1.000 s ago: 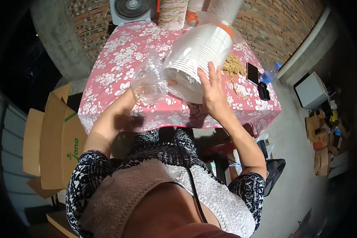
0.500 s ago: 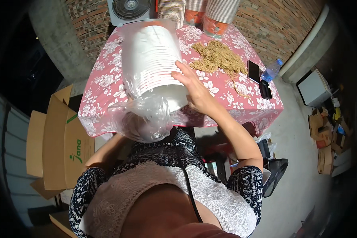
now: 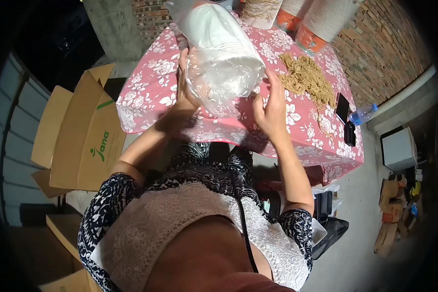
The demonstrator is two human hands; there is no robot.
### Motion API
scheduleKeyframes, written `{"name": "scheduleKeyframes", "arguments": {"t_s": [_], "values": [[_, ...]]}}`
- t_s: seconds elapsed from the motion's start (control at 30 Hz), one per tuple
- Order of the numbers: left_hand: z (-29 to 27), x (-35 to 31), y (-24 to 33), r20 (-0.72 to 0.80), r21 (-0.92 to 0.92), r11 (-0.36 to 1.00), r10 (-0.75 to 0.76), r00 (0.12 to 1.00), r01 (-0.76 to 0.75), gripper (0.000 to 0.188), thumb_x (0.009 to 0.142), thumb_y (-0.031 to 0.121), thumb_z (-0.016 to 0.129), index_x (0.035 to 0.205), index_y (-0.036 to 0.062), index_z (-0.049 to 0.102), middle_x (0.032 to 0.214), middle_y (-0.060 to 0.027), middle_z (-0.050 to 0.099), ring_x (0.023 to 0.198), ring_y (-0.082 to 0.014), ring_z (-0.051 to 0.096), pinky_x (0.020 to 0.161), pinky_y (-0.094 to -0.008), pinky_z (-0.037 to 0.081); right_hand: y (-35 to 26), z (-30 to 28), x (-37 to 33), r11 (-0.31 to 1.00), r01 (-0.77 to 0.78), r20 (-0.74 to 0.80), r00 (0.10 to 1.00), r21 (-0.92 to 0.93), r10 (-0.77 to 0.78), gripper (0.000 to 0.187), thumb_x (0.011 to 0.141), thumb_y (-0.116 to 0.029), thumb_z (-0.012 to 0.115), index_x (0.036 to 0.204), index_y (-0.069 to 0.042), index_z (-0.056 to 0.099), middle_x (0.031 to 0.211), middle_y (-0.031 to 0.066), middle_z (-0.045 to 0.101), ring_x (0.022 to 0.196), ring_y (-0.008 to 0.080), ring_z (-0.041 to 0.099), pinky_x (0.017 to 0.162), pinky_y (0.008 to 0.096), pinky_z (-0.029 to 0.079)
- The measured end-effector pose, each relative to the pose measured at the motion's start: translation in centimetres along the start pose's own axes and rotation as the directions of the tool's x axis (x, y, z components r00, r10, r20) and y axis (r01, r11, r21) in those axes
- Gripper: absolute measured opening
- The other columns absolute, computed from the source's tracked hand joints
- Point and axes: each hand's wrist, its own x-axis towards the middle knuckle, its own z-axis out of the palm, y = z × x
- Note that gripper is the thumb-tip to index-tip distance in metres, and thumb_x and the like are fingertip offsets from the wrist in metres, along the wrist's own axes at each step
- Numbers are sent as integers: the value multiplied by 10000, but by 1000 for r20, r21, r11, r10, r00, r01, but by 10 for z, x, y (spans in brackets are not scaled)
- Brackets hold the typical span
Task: Unpacking paper buckets, filling them with wood shavings, and threading string through the rim holes.
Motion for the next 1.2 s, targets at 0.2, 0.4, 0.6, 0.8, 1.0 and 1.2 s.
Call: {"name": "scheduleKeyframes", "arguments": {"t_s": [0.2, 0.4, 0.6, 0.8, 1.0, 1.2], "values": [[4, -27, 7, 32, -226, 965, -127, 991, 131, 447, 787, 237, 665, 1174, 19, 610, 1355, -248, 411, 1284, -417, 346, 1070, -501, 314, -59, 7, 12, 826, -296, -48, 931, 479, 362, 856, 783, -99, 709, 1447, 67, 197, 1331, 254, 445, 1101, 279, 534, 927, 371, 447], [-10, -60, 4, 197, -499, 609, -613, 765, 617, 429, 840, 159, 598, 1220, -24, 521, 1128, -175, 565, 1042, -268, 555, 935, -367, 452, -56, -4, -19, 770, -79, 142, 990, 633, -15, 285, 703, 98, 479, 875, -1, 683, 832, 114, 620, 784, 227, 612, 721, 300, 487], [-68, -24, 71, 342, -588, 291, -756, 558, 755, 250, 963, 146, 488, 1105, -43, 572, 936, -110, 661, 774, -141, 643, 727, -269, 522, -72, -21, -60, 828, 4, 319, 922, 560, -220, 175, 657, 20, 543, 785, -23, 654, 831, 103, 587, 741, 276, 563, 707, 373, 453], [-59, -23, 91, 619, -321, 258, -671, 408, 911, 219, 959, 155, 518, 914, -32, 625, 769, -65, 662, 682, -90, 626, 630, -217, 508, -79, -18, -72, 885, -71, 427, 892, 460, -150, 250, 605, 52, 523, 808, -37, 638, 863, 92, 581, 799, 275, 560, 746, 374, 437], [-55, -37, 102, 715, -351, 224, -563, 415, 909, 108, 888, 46, 594, 970, -25, 597, 834, -22, 648, 788, -48, 592, 704, -199, 477, -80, -14, -81, 890, -95, 476, 867, 446, -146, 225, 604, -35, 632, 828, -52, 636, 885, 80, 577, 834, 273, 547, 752, 376, 423], [-50, -58, 107, 685, -511, 179, -506, 524, 841, 192, 860, 7, 622, 1042, -15, 566, 915, -27, 638, 872, -53, 588, 783, -209, 471, -85, -9, -83, 855, -117, 414, 902, 505, -121, 143, 666, -79, 686, 795, -42, 635, 811, 85, 612, 759, 274, 568, 703, 354, 426]]}}
